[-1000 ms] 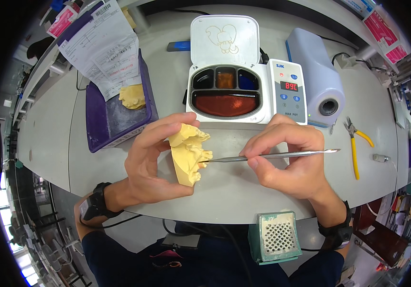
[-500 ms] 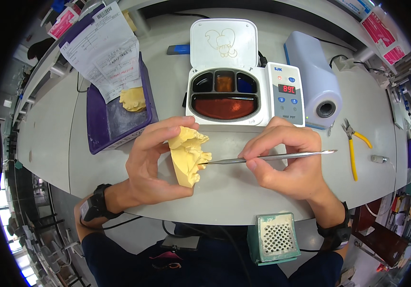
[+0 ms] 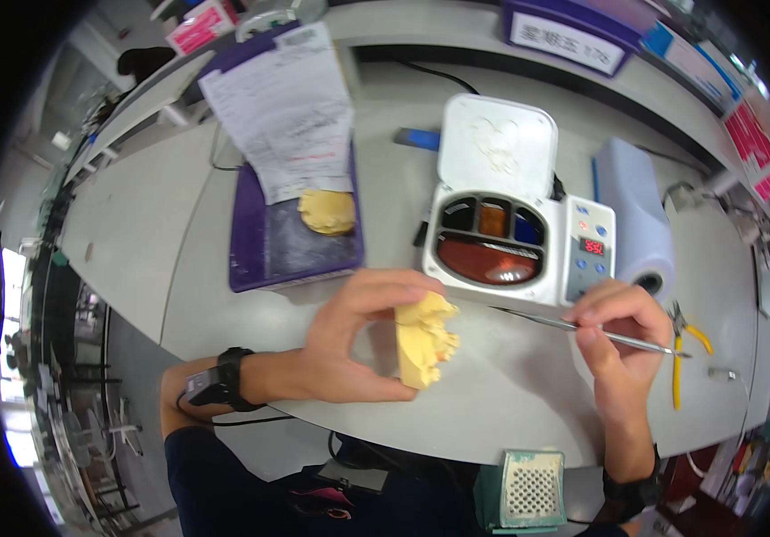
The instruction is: Applying and shaping wax on a dental cast using a heated wax carver tool.
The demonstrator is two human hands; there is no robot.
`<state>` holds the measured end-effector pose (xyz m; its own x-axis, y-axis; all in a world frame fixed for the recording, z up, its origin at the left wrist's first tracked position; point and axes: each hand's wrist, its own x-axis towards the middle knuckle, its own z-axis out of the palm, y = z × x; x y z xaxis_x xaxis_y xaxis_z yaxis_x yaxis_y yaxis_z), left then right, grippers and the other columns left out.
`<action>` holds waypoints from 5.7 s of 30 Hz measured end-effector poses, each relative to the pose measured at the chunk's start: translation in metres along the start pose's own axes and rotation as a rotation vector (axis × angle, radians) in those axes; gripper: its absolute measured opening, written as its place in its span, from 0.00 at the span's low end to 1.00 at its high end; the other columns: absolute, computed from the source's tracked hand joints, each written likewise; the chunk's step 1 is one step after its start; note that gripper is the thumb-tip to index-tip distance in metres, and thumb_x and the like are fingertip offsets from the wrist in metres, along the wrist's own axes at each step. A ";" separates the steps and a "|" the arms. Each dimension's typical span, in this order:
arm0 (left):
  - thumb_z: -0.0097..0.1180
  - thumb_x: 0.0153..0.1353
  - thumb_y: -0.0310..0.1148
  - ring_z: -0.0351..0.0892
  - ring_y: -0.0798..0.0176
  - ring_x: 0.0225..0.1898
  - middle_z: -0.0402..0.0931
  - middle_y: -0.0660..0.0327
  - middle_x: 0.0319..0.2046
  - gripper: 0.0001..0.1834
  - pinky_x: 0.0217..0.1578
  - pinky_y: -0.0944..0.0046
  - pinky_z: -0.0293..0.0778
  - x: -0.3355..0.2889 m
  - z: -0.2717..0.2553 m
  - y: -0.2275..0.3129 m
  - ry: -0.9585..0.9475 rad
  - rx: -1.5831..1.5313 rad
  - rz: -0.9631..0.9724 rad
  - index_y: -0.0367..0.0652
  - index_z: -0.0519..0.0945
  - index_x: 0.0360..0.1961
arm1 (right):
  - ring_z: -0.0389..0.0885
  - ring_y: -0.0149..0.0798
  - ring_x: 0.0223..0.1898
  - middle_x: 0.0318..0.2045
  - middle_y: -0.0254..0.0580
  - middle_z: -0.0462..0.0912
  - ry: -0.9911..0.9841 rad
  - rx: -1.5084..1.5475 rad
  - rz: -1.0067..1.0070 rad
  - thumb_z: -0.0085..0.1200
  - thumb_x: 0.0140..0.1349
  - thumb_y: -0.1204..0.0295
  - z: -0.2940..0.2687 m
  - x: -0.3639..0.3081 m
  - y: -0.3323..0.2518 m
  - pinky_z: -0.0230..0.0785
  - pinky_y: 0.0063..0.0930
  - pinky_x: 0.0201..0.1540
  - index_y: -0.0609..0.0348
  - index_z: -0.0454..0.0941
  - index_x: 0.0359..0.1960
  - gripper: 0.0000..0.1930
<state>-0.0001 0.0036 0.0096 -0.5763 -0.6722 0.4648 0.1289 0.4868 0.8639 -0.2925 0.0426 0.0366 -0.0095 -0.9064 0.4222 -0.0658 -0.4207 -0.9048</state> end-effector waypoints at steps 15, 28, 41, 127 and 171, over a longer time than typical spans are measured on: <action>0.75 0.40 0.25 0.69 0.58 0.57 0.68 0.57 0.56 0.44 0.45 0.61 0.80 -0.004 0.006 0.009 0.038 0.182 0.056 0.45 0.69 0.62 | 0.77 0.31 0.33 0.32 0.42 0.80 0.064 -0.013 0.040 0.64 0.58 0.72 0.002 0.000 -0.001 0.69 0.22 0.39 0.62 0.75 0.33 0.10; 0.78 0.43 0.33 0.71 0.51 0.53 0.67 0.51 0.53 0.38 0.50 0.57 0.72 0.000 0.004 -0.001 0.060 0.145 0.229 0.48 0.68 0.54 | 0.81 0.34 0.37 0.34 0.42 0.81 0.062 0.005 0.059 0.61 0.59 0.77 0.001 0.006 0.006 0.73 0.26 0.43 0.65 0.76 0.36 0.07; 0.80 0.40 0.33 0.78 0.52 0.50 0.71 0.46 0.56 0.33 0.43 0.62 0.79 -0.002 0.005 -0.004 0.030 0.042 0.296 0.48 0.69 0.44 | 0.81 0.35 0.37 0.33 0.44 0.82 0.032 -0.083 0.072 0.61 0.58 0.80 0.002 0.002 0.003 0.72 0.25 0.44 0.65 0.78 0.33 0.04; 0.69 0.45 0.31 0.77 0.54 0.53 0.63 0.24 0.59 0.36 0.55 0.59 0.74 0.006 -0.001 -0.016 -0.113 -0.027 0.142 0.35 0.62 0.52 | 0.72 0.27 0.29 0.29 0.40 0.86 -0.315 0.040 -0.019 0.62 0.46 0.82 0.016 -0.005 0.005 0.66 0.22 0.35 0.62 0.82 0.30 0.08; 0.70 0.43 0.29 0.78 0.54 0.53 0.64 0.27 0.59 0.41 0.53 0.59 0.76 0.005 0.001 -0.013 -0.109 -0.024 0.122 0.37 0.57 0.55 | 0.77 0.25 0.29 0.28 0.37 0.87 -0.313 0.020 0.032 0.64 0.44 0.80 0.016 -0.005 0.002 0.59 0.30 0.51 0.56 0.82 0.26 0.07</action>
<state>-0.0057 -0.0050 0.0003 -0.6387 -0.5440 0.5441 0.2221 0.5467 0.8073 -0.2765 0.0453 0.0316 0.2966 -0.8851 0.3586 -0.0511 -0.3896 -0.9196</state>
